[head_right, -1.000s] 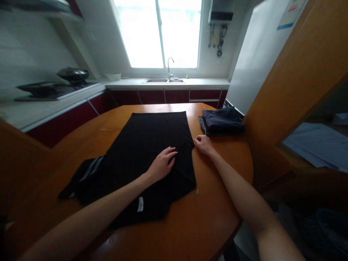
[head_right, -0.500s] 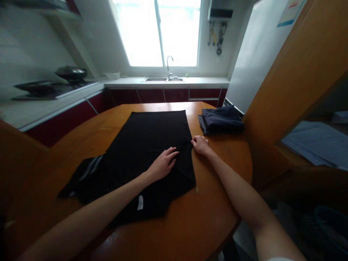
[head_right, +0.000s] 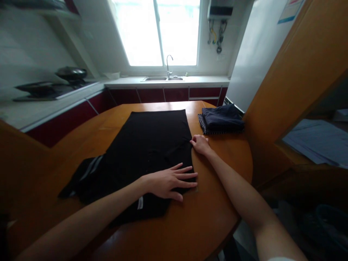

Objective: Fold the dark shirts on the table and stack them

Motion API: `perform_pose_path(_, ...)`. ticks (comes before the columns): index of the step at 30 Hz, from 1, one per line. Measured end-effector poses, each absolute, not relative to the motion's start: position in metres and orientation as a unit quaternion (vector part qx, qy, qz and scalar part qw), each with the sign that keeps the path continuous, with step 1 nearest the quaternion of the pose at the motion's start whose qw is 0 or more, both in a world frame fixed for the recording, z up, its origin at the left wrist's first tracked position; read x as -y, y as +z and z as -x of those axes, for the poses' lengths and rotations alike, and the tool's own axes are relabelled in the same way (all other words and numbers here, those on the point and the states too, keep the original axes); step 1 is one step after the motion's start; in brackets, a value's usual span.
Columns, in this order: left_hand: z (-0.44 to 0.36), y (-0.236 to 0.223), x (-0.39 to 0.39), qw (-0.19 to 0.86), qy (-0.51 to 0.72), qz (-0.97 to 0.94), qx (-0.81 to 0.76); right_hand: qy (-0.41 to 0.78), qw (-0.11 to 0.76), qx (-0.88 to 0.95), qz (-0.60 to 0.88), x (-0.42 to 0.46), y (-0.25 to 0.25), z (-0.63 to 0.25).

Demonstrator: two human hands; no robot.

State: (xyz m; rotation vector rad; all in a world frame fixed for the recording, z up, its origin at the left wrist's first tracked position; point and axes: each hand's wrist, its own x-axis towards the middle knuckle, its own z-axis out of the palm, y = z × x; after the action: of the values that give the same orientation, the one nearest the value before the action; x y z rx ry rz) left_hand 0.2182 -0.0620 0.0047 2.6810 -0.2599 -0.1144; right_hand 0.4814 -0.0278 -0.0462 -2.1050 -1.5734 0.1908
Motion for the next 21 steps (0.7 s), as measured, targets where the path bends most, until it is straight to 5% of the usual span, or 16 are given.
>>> perform_pose_path(15,-0.222,0.011,0.060,0.379,-0.018,-0.919,0.103,0.023,0.287,0.639,0.714,0.038,-0.036,-0.465)
perform_pose_path(21,-0.222,0.008,0.059,0.352,-0.020,-0.928,0.119,0.075,0.150,0.763,0.625,0.045,-0.044,-0.441)
